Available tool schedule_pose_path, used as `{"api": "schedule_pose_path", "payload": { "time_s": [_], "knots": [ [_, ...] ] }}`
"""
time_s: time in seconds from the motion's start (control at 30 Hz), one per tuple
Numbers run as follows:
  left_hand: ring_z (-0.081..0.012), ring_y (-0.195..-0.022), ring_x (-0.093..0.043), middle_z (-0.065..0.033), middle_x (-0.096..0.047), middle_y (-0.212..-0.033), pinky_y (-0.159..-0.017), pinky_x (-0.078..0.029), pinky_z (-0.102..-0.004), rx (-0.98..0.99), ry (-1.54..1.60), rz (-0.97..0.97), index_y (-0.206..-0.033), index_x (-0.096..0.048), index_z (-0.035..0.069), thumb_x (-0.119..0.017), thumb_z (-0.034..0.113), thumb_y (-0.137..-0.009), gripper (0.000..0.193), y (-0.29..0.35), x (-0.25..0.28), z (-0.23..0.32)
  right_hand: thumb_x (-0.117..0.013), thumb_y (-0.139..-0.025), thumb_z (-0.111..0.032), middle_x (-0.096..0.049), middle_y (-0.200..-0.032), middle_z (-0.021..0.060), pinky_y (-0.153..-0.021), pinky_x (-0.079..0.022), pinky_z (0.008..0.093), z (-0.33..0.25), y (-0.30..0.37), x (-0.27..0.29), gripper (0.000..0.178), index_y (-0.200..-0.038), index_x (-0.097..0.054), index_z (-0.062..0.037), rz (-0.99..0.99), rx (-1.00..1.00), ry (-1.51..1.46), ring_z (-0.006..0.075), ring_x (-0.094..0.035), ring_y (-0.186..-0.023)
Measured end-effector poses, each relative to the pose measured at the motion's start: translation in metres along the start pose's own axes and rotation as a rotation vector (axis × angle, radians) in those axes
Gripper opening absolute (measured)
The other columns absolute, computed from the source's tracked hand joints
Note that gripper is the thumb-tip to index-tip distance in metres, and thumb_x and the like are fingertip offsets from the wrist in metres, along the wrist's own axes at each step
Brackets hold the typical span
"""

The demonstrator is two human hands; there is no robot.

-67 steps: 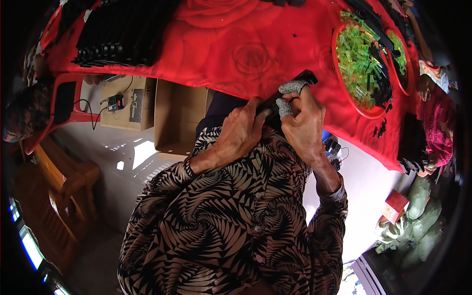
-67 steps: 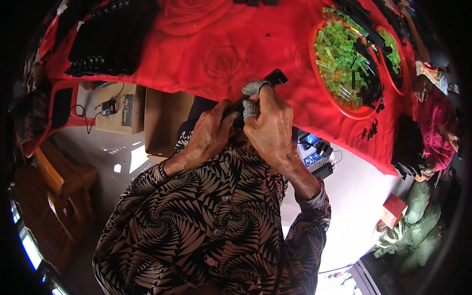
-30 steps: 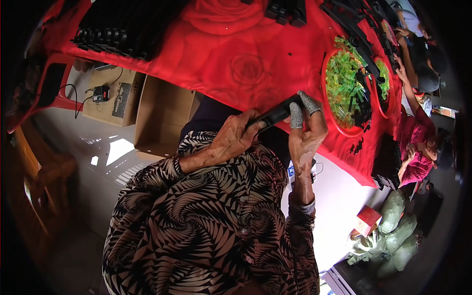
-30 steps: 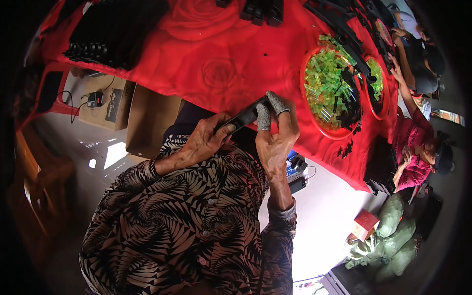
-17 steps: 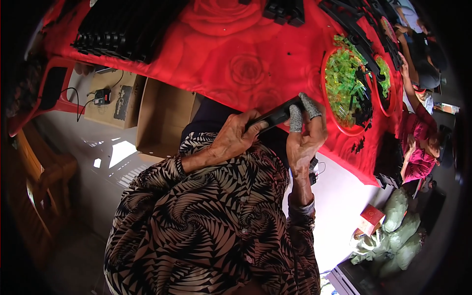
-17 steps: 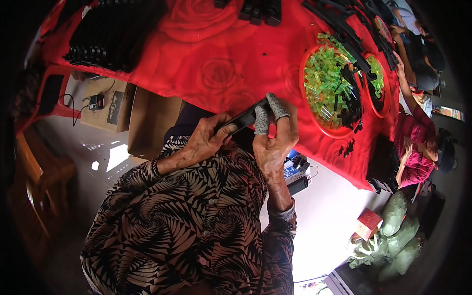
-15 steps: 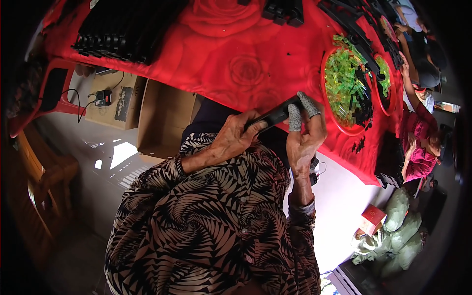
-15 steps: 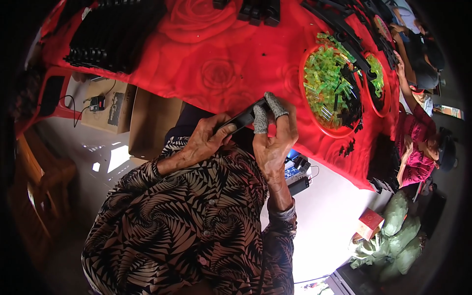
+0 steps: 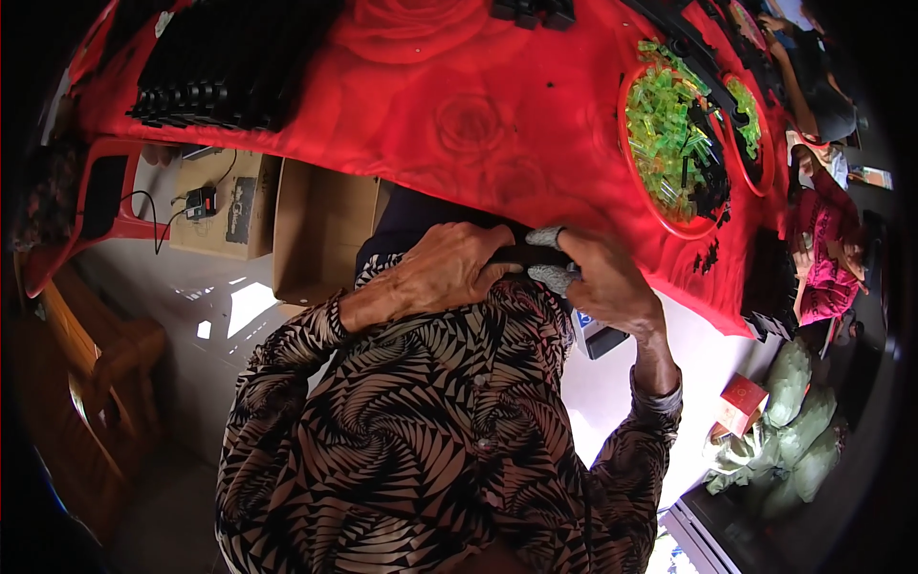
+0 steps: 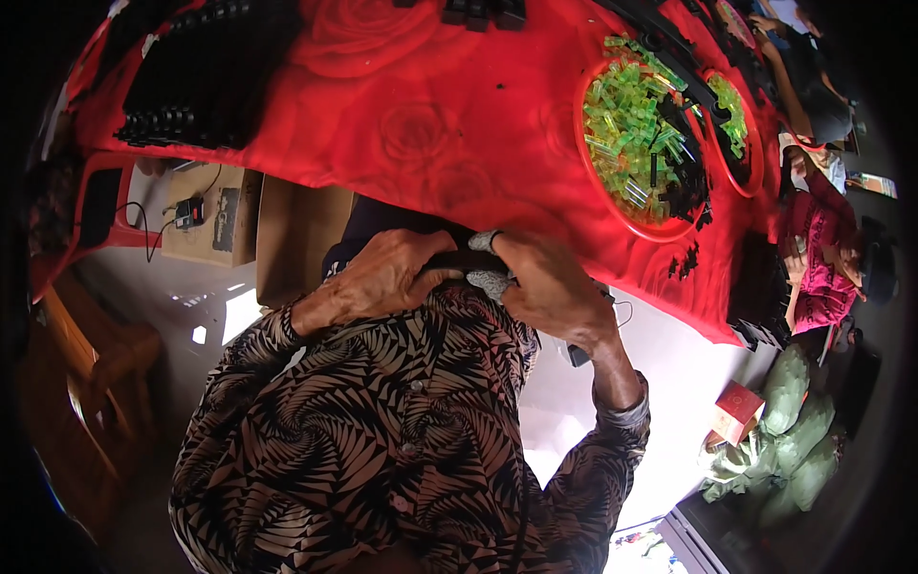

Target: The person assembles plastic components by picking up black casings, taking small green pieces from a tray and inserting them into the casings by hand, then placing each assembled piece into a row on the table.

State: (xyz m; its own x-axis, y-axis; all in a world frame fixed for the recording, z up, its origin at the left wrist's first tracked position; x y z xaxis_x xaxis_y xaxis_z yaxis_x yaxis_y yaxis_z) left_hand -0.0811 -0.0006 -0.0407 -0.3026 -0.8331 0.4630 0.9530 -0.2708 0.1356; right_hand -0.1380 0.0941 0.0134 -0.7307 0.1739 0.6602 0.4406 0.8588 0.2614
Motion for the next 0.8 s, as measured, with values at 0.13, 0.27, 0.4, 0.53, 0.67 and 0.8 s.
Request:
{"api": "schedule_pose_path", "payload": {
  "time_s": [0.13,0.27,0.4,0.53,0.67,0.8],
  "knots": [
    [-0.0402,-0.071,-0.062,-0.0214,-0.061,-0.071,-0.062,-0.048,-0.0473,-0.101,-0.039,0.067,-0.099,-0.057,0.001,-0.062,0.019,-0.090,0.021,0.005,-0.004,0.004,-0.055,-0.066,0.000,-0.052,-0.069,0.0198,-0.062,-0.042,0.0517,-0.003,0.003,-0.016,0.020,-0.084,-0.049,0.0029,-0.096,0.087,0.186,0.0416,-0.055,-0.068],
    [-0.0411,-0.071,-0.061,-0.0220,-0.061,-0.071,-0.061,-0.047,-0.0473,-0.048,0.006,-0.019,-0.099,-0.056,0.000,-0.061,0.016,-0.090,0.019,0.007,-0.009,0.003,-0.056,-0.067,0.000,-0.052,-0.064,0.0171,-0.061,-0.043,0.0512,0.006,0.001,-0.025,0.017,-0.082,-0.050,0.0011,-0.117,0.098,0.271,0.0396,-0.055,-0.065],
    [-0.0411,-0.071,-0.062,-0.0230,-0.060,-0.070,-0.062,-0.046,-0.0486,-0.056,0.064,-0.063,-0.099,-0.054,-0.002,-0.058,0.008,-0.088,0.016,0.007,-0.008,0.004,-0.057,-0.067,0.000,-0.052,-0.060,0.0168,-0.059,-0.043,0.0517,-0.001,-0.001,-0.020,0.013,-0.079,-0.050,0.0001,-0.049,0.139,0.289,0.0394,-0.056,-0.063],
    [-0.0417,-0.076,-0.063,-0.0243,-0.061,-0.076,-0.065,-0.048,-0.0487,-0.096,0.087,-0.063,-0.101,-0.053,-0.002,-0.055,0.003,-0.085,0.017,0.009,-0.007,0.009,-0.059,-0.066,0.000,-0.053,-0.059,0.0182,-0.055,-0.043,0.0513,-0.004,-0.002,-0.020,0.012,-0.075,-0.051,-0.0003,-0.052,0.105,0.268,0.0400,-0.057,-0.059],
    [-0.0421,-0.079,-0.063,-0.0243,-0.062,-0.078,-0.067,-0.049,-0.0498,-0.068,-0.038,-0.068,-0.102,-0.054,-0.002,-0.058,0.005,-0.083,0.021,0.009,-0.010,0.004,-0.057,-0.062,0.002,-0.054,-0.059,0.0205,-0.056,-0.045,0.0488,0.001,0.000,-0.030,0.016,-0.076,-0.051,0.0020,-0.051,0.092,0.291,0.0406,-0.058,-0.060],
    [-0.0414,-0.077,-0.064,-0.0238,-0.063,-0.079,-0.066,-0.050,-0.0492,-0.085,-0.090,-0.093,-0.103,-0.055,-0.001,-0.059,0.007,-0.082,0.024,0.010,-0.011,-0.002,-0.056,-0.060,0.003,-0.055,-0.064,0.0229,-0.061,-0.045,0.0497,0.005,0.001,-0.040,0.021,-0.080,-0.050,0.0026,-0.043,0.071,0.238,0.0416,-0.059,-0.065]
  ]
}}
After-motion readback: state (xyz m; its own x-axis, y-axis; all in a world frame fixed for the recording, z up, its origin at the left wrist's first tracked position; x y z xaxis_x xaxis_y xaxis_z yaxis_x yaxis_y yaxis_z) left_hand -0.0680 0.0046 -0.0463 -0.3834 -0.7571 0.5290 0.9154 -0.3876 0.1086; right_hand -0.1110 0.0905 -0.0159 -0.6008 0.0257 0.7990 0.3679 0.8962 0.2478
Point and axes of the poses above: each hand's wrist, its own y-axis away from the middle knuckle, its own x-axis out of the back of the hand, z = x × y, the point moved 9 cm from there along -y, towards the middle knuckle
